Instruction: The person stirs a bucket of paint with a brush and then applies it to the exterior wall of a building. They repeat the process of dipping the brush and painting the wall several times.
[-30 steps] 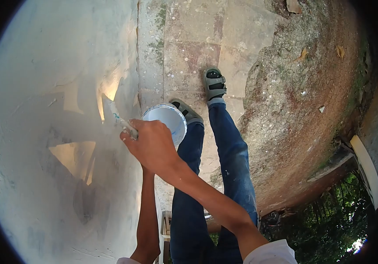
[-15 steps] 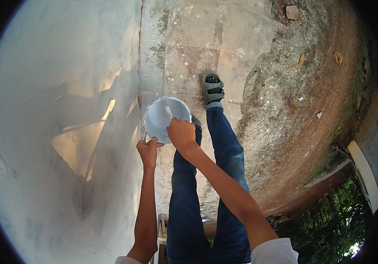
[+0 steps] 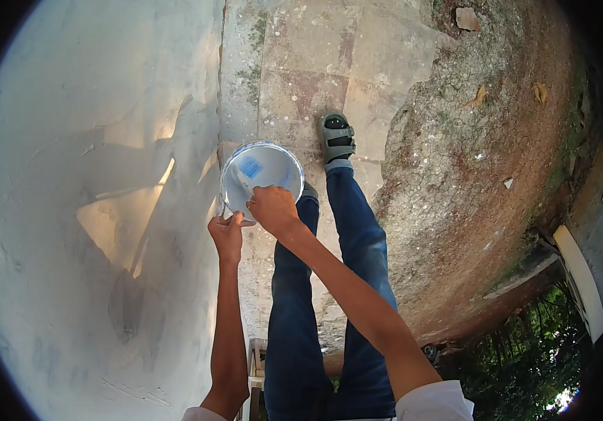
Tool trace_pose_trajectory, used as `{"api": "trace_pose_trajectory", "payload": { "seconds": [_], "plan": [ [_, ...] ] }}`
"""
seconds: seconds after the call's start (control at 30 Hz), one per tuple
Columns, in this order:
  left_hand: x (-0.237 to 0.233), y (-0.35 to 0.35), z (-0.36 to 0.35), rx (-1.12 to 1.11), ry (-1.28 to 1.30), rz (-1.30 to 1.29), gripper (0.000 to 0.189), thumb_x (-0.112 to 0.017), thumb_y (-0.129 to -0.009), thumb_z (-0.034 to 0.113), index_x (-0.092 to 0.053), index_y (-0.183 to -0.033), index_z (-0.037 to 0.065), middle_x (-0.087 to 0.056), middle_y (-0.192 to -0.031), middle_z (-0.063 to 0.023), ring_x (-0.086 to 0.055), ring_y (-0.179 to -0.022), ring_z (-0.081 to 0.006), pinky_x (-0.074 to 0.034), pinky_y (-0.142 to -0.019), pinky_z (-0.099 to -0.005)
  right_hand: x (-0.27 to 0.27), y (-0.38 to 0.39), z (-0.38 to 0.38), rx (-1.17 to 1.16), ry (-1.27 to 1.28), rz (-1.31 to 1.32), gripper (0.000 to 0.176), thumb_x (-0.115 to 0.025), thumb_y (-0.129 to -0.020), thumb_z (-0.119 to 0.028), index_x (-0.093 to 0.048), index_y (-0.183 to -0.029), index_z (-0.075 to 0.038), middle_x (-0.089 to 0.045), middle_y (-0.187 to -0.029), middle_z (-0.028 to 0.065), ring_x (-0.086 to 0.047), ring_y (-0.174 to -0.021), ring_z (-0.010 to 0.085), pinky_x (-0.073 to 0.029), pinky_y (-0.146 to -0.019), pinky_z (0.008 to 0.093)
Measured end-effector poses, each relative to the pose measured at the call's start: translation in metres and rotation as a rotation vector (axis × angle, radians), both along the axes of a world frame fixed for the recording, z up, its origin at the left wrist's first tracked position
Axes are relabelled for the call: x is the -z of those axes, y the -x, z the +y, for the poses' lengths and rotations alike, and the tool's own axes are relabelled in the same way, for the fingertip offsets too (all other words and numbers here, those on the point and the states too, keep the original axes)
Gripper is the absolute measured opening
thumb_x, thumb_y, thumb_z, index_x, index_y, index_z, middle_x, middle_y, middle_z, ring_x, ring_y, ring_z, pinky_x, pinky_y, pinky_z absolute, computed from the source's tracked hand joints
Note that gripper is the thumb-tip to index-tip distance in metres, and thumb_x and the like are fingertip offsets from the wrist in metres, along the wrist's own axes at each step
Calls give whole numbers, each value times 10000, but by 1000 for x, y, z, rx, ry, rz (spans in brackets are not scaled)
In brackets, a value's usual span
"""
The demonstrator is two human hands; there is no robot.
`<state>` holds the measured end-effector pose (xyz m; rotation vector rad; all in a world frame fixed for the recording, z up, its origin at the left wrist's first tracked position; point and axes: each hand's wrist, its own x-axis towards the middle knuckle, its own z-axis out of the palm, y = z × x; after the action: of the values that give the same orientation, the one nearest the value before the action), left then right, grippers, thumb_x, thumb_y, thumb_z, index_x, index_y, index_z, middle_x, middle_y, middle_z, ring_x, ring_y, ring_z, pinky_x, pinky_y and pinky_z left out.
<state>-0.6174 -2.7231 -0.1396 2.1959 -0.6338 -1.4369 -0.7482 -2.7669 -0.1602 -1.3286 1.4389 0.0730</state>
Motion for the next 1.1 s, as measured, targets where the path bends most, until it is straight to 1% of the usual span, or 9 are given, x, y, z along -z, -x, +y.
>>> {"api": "trace_pose_trajectory", "payload": {
  "seconds": [0.23,0.3,0.47,0.5,0.63,0.77,0.83,0.97,1.1],
  "plan": [
    [14,-1,2,-90,118,115,234,-632,-766,56,-580,-683,-156,-620,-613,-117,-631,-562,-165,-516,-551,-296,0,33,-10,160,17,-165,267,-632,-805,-231,-665,-853,29,-638,-735,235,-634,-746,384,-493,-729,449],
    [15,-5,1,-41,90,115,200,-610,-783,47,-583,-772,-151,-634,-692,-138,-648,-589,-196,-540,-569,-300,1,46,-16,187,29,-202,284,-637,-803,-230,-674,-893,37,-637,-745,249,-632,-751,392,-491,-728,449],
    [18,-13,-1,48,64,76,215,-592,-799,40,-581,-913,-142,-650,-803,-167,-669,-631,-239,-572,-588,-313,-3,86,-25,369,-199,-375,334,-652,-814,-182,-649,-1053,51,-671,-742,201,-625,-665,199,-491,-680,334],
    [18,-13,-2,22,35,83,228,-586,-799,29,-570,-945,-146,-646,-832,-171,-669,-635,-248,-577,-589,-320,-16,94,-34,406,-246,-386,289,-649,-827,-167,-674,-1014,53,-635,-703,47,-531,-626,113,-445,-590,292],
    [14,-6,-3,-151,-6,108,262,-558,-797,-7,-538,-1008,-161,-629,-900,-185,-668,-645,-273,-593,-595,-341,-30,117,-40,591,-402,-463,244,-661,-834,-176,-695,-983,14,-495,-603,-28,-373,-530,29,-297,-463,233],
    [10,-3,5,-224,37,138,192,-558,-784,7,-526,-887,-152,-637,-775,-146,-681,-608,-277,-506,-541,-284,-36,116,-52,655,-438,-436,286,-655,-832,-172,-680,-1018,45,-628,-729,28,-513,-613,70,-432,-570,240],
    [13,-8,18,-186,-54,147,279,-542,-789,-25,-514,-1024,-173,-617,-925,-197,-663,-641,-285,-601,-600,-358,-48,89,-68,803,-286,-513,213,-625,-859,-133,-690,-992,21,-517,-614,-32,-372,-516,32,-299,-452,237],
    [17,-13,39,-179,-55,131,264,-539,-791,-26,-518,-1007,-175,-616,-921,-203,-664,-640,-278,-595,-588,-360,-37,24,-82,639,3,-401,302,-627,-837,-157,-651,-1016,86,-561,-551,51,-461,-498,89,-408,-484,293],
    [12,-16,50,-18,-32,-56,262,-596,-810,32,-529,-1021,-107,-653,-870,-133,-677,-770,-258,-535,-596,-295,-70,-44,-96,530,94,-339,243,-622,-807,-173,-650,-887,55,-603,-640,217,-607,-603,361,-473,-572,420]
  ]
}}
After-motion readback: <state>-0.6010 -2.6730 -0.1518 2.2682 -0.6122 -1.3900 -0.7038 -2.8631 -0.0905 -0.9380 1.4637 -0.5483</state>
